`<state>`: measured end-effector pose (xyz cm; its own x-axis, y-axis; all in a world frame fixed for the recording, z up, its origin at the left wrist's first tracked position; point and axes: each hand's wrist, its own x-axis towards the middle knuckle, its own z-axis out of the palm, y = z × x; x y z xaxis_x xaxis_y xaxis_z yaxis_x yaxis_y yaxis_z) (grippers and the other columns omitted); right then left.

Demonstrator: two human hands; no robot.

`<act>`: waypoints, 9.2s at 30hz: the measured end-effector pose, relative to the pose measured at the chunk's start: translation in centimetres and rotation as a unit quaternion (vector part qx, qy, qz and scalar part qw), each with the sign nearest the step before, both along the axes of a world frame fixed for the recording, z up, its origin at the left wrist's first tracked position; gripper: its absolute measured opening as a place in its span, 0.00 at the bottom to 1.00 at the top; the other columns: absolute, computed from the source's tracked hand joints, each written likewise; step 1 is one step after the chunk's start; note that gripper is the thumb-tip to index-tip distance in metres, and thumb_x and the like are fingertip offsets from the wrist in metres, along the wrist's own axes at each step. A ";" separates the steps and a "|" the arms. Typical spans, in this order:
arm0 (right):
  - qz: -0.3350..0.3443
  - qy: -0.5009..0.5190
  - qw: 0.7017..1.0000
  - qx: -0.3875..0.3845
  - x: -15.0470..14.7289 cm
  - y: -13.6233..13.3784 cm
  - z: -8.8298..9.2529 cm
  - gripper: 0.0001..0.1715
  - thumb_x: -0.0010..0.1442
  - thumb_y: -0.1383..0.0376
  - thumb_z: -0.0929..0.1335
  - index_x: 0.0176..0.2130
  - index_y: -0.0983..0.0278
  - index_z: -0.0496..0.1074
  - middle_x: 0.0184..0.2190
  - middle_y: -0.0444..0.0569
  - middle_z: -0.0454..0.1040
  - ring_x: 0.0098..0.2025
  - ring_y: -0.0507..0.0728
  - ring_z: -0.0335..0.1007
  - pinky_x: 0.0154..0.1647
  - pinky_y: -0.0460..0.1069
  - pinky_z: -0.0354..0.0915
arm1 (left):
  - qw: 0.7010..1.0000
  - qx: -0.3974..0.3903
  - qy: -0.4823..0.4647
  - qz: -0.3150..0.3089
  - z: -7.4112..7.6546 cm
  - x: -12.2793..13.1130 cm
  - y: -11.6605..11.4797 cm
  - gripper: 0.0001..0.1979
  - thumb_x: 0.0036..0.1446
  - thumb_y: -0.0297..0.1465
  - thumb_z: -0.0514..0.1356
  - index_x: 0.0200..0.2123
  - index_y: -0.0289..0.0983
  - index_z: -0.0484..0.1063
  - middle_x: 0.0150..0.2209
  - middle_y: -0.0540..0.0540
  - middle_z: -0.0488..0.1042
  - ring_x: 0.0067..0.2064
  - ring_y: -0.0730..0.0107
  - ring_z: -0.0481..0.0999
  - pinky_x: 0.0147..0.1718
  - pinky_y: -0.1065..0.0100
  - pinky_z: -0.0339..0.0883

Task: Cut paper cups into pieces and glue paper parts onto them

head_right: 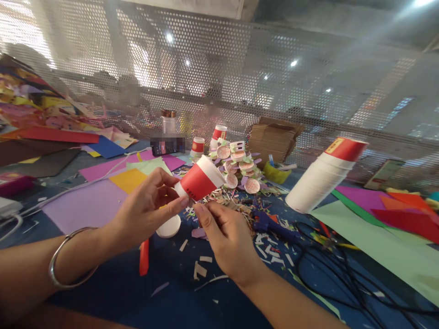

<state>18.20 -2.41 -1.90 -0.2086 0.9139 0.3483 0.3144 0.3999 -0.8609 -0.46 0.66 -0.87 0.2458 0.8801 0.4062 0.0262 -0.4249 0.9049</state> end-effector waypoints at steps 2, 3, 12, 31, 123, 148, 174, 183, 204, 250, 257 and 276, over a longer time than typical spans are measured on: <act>0.001 -0.001 1.000 0.004 0.0 0.0 0.1 0.27 0.70 0.50 0.63 0.25 0.62 0.62 0.22 0.39 0.58 0.21 0.47 0.52 0.20 0.46 0.51 | 1.000 0.000 -0.008 -0.003 0.0 0.1 0.0 0.15 0.59 0.34 0.66 0.40 0.38 0.61 0.30 0.54 0.72 0.30 0.77 0.72 0.26 0.72 0.63; 0.001 -0.001 1.000 0.006 0.0 0.0 0.1 0.27 0.70 0.50 0.63 0.25 0.62 0.63 0.22 0.39 0.58 0.21 0.47 0.52 0.20 0.46 0.50 | 1.000 0.003 -0.014 -0.004 0.0 0.1 0.0 0.15 0.58 0.34 0.66 0.40 0.38 0.61 0.31 0.53 0.72 0.30 0.77 0.72 0.27 0.72 0.64; 0.013 0.023 1.000 -0.004 -0.4 -0.5 0.6 0.26 0.69 0.50 0.63 0.25 0.62 0.64 0.20 0.39 0.55 0.20 0.48 0.50 0.17 0.46 0.48 | 0.997 0.065 0.009 0.035 -0.1 0.2 -0.4 0.15 0.57 0.33 0.66 0.40 0.38 0.62 0.32 0.50 0.72 0.32 0.72 0.73 0.33 0.65 0.69; -0.004 -0.031 0.998 0.055 -0.5 -0.7 0.8 0.25 0.71 0.54 0.62 0.24 0.61 0.63 0.21 0.40 0.59 0.24 0.50 0.56 0.25 0.48 0.53 | 0.979 0.154 0.093 0.097 -0.4 0.0 -0.5 0.13 0.56 0.32 0.65 0.40 0.38 0.63 0.34 0.49 0.70 0.34 0.69 0.72 0.37 0.59 0.70; 0.025 0.029 0.998 -0.045 -0.3 -0.4 0.1 0.26 0.69 0.49 0.64 0.26 0.62 0.64 0.22 0.38 0.56 0.21 0.47 0.49 0.20 0.46 0.48 | 0.991 -0.130 -0.042 0.008 0.1 0.2 -0.9 0.23 0.52 0.44 0.69 0.40 0.37 0.62 0.30 0.51 0.72 0.31 0.73 0.72 0.29 0.69 0.62; 0.054 0.084 0.990 -0.103 -0.7 -0.6 0.6 0.25 0.68 0.47 0.64 0.29 0.62 0.64 0.22 0.37 0.50 0.21 0.47 0.43 0.17 0.46 0.40 | 0.997 -0.055 -0.039 0.029 0.0 -0.1 -0.5 0.22 0.52 0.41 0.70 0.40 0.38 0.63 0.33 0.49 0.74 0.37 0.68 0.75 0.37 0.64 0.69; 0.051 0.148 0.970 -0.183 -0.5 -0.5 0.2 0.28 0.65 0.45 0.67 0.26 0.63 0.65 0.17 0.35 0.48 0.19 0.46 0.39 0.17 0.45 0.35 | 0.997 0.058 0.027 0.043 -0.3 0.2 -0.9 0.13 0.55 0.33 0.67 0.37 0.38 0.65 0.43 0.46 0.69 0.43 0.67 0.75 0.45 0.58 0.77; 0.046 0.169 0.967 -0.188 -0.8 -0.5 0.3 0.29 0.62 0.43 0.69 0.26 0.63 0.65 0.17 0.34 0.47 0.18 0.45 0.38 0.16 0.45 0.35 | 0.992 0.095 0.053 0.064 -0.3 0.1 -1.2 0.12 0.55 0.32 0.68 0.36 0.38 0.66 0.42 0.47 0.68 0.42 0.69 0.75 0.43 0.62 0.80; 0.031 0.103 0.985 -0.136 -0.7 0.0 0.1 0.27 0.64 0.43 0.66 0.27 0.61 0.64 0.18 0.35 0.48 0.19 0.48 0.39 0.16 0.47 0.40 | 0.996 0.040 0.056 0.050 -0.9 0.1 -0.3 0.16 0.55 0.36 0.69 0.36 0.39 0.64 0.40 0.47 0.68 0.40 0.69 0.75 0.37 0.64 0.80; 0.016 0.111 0.980 -0.161 -1.0 0.1 0.1 0.27 0.63 0.43 0.66 0.28 0.62 0.64 0.21 0.36 0.48 0.20 0.47 0.36 0.15 0.45 0.36 | 0.994 -0.114 0.002 0.008 0.0 0.1 -0.1 0.21 0.49 0.42 0.71 0.36 0.39 0.64 0.31 0.47 0.77 0.34 0.65 0.77 0.31 0.66 0.67; 0.019 0.093 0.988 -0.121 -0.8 0.0 0.1 0.27 0.66 0.46 0.66 0.26 0.61 0.62 0.21 0.37 0.52 0.20 0.47 0.39 0.15 0.46 0.40 | 0.984 -0.169 -0.036 -0.033 0.3 0.2 -0.4 0.21 0.50 0.39 0.71 0.35 0.39 0.62 0.30 0.49 0.77 0.34 0.68 0.76 0.35 0.64 0.69; -0.030 -0.019 0.999 -0.007 -0.8 -0.4 1.0 0.24 0.70 0.52 0.63 0.26 0.62 0.68 0.22 0.43 0.67 0.24 0.51 0.58 0.25 0.48 0.55 | 0.991 -0.133 -0.024 -0.012 0.0 0.5 -0.7 0.21 0.51 0.42 0.70 0.36 0.40 0.62 0.29 0.47 0.77 0.35 0.63 0.78 0.36 0.61 0.72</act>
